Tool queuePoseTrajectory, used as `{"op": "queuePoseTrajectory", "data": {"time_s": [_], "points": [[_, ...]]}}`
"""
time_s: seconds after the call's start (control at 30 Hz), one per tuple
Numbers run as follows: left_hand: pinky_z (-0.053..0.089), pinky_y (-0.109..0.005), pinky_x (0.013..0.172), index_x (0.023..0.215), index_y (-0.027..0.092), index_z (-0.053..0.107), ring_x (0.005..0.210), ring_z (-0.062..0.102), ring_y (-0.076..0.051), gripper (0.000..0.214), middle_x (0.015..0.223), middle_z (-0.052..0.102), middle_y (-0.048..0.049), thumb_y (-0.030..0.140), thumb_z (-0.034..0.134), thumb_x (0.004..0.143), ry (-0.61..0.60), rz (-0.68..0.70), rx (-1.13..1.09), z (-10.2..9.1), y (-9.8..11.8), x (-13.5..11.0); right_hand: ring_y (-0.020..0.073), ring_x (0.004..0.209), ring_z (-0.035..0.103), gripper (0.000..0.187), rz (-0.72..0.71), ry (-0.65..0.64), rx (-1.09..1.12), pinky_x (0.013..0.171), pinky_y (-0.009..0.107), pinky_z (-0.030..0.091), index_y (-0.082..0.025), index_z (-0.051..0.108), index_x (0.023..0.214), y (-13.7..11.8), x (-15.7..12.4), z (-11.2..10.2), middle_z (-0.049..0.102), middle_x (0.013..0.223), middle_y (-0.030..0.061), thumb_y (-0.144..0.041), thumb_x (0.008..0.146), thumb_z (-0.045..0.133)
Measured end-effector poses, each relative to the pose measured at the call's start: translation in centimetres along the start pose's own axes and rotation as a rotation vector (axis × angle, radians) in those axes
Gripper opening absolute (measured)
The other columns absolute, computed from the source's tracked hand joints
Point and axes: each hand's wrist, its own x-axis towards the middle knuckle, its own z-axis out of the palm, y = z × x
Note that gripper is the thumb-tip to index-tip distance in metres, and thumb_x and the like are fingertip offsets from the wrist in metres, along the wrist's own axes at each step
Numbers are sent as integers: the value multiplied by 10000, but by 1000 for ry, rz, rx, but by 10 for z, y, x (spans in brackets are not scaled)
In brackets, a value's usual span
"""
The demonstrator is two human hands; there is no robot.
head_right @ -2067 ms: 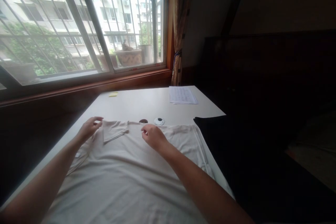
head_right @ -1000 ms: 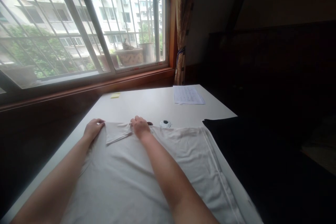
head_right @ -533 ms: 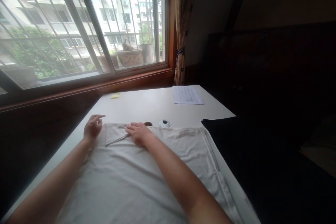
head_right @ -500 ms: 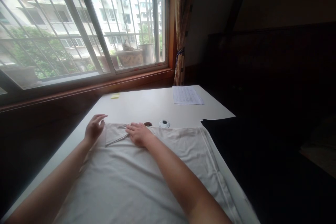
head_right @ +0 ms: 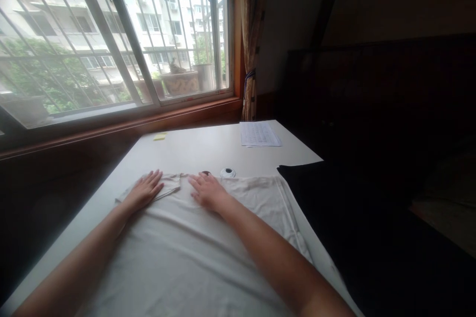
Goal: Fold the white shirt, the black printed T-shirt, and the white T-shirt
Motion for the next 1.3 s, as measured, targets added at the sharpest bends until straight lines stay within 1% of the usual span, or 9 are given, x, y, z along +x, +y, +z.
{"op": "queuePoseTrajectory", "data": {"time_s": [0.1, 0.2, 0.37, 0.57, 0.77, 0.93, 1.07, 1.17, 1.3], "points": [[198, -568, 1235, 1629, 204, 278, 1580, 170, -312, 686, 1703, 225, -97, 562, 235, 1045, -10, -34, 20, -1, -11, -2, 209, 1443, 384, 468, 259, 21, -90, 1212, 358, 270, -268, 488, 1516, 40, -36, -21, 456, 1596, 36, -261, 1062, 373], [229, -582, 1219, 1627, 188, 282, 1572, 196, -332, 692, 1699, 234, -111, 554, 229, 1041, 4, -64, 33, -1, -24, -6, 266, 1301, 497, 464, 458, 34, -136, 1107, 395, 373, -192, 586, 1398, 85, -74, -44, 572, 1438, 138, -104, 1008, 351], [288, -541, 1206, 1627, 211, 287, 1570, 207, -326, 665, 1709, 220, -88, 516, 267, 1037, 87, -52, 48, -1, -32, -10, 342, 1225, 546, 310, 750, 11, -166, 1011, 441, 426, -109, 620, 1238, 121, -119, -66, 588, 1278, 241, -293, 1003, 534], [284, -610, 1196, 1578, 195, 407, 1564, 202, -373, 613, 1683, 293, -122, 466, 332, 1034, 164, 18, 64, -5, -15, -34, 347, 1088, 673, 528, 894, -49, -63, 871, 385, 480, -76, 522, 1337, 101, -145, -71, 629, 1226, 279, -368, 920, 660], [297, -684, 1161, 1576, 269, 403, 1540, 279, -373, 586, 1651, 362, -126, 505, 338, 1044, 52, 11, 30, -7, -26, -104, 294, 1016, 703, 782, 800, -82, 195, 802, 315, 486, -150, 374, 1528, 66, -201, -69, 714, 1119, 157, -404, 861, 691], [308, -677, 1158, 1593, 345, 329, 1547, 273, -342, 561, 1679, 302, -71, 499, 272, 1058, -12, -51, 53, -7, -44, -168, 221, 830, 675, 833, 732, 67, 498, 748, 299, 488, -244, 319, 1568, 40, -248, -53, 672, 959, 36, -322, 816, 669], [291, -619, 1196, 1592, 341, 329, 1553, 266, -305, 551, 1676, 304, -46, 477, 270, 1062, 23, -48, 83, -5, -43, -206, 164, 704, 635, 832, 757, 134, 683, 616, 264, 484, -300, 279, 1578, 30, -268, -41, 620, 1030, 23, -295, 816, 614], [272, -593, 1215, 1597, 342, 311, 1561, 238, -292, 555, 1678, 292, -18, 473, 251, 1061, 25, -67, 112, -2, -38, -227, 140, 615, 601, 771, 817, 165, 716, 548, 254, 466, -324, 319, 1560, 30, -280, -39, 622, 1043, 24, -304, 837, 584], [252, -590, 1225, 1590, 370, 308, 1565, 219, -295, 557, 1682, 264, 13, 487, 268, 1047, 18, -91, 128, 1, -33, -250, 188, 683, 644, 778, 776, 163, 648, 650, 307, 533, -320, 410, 1533, 36, -306, -37, 651, 947, 19, -311, 796, 659]]}}
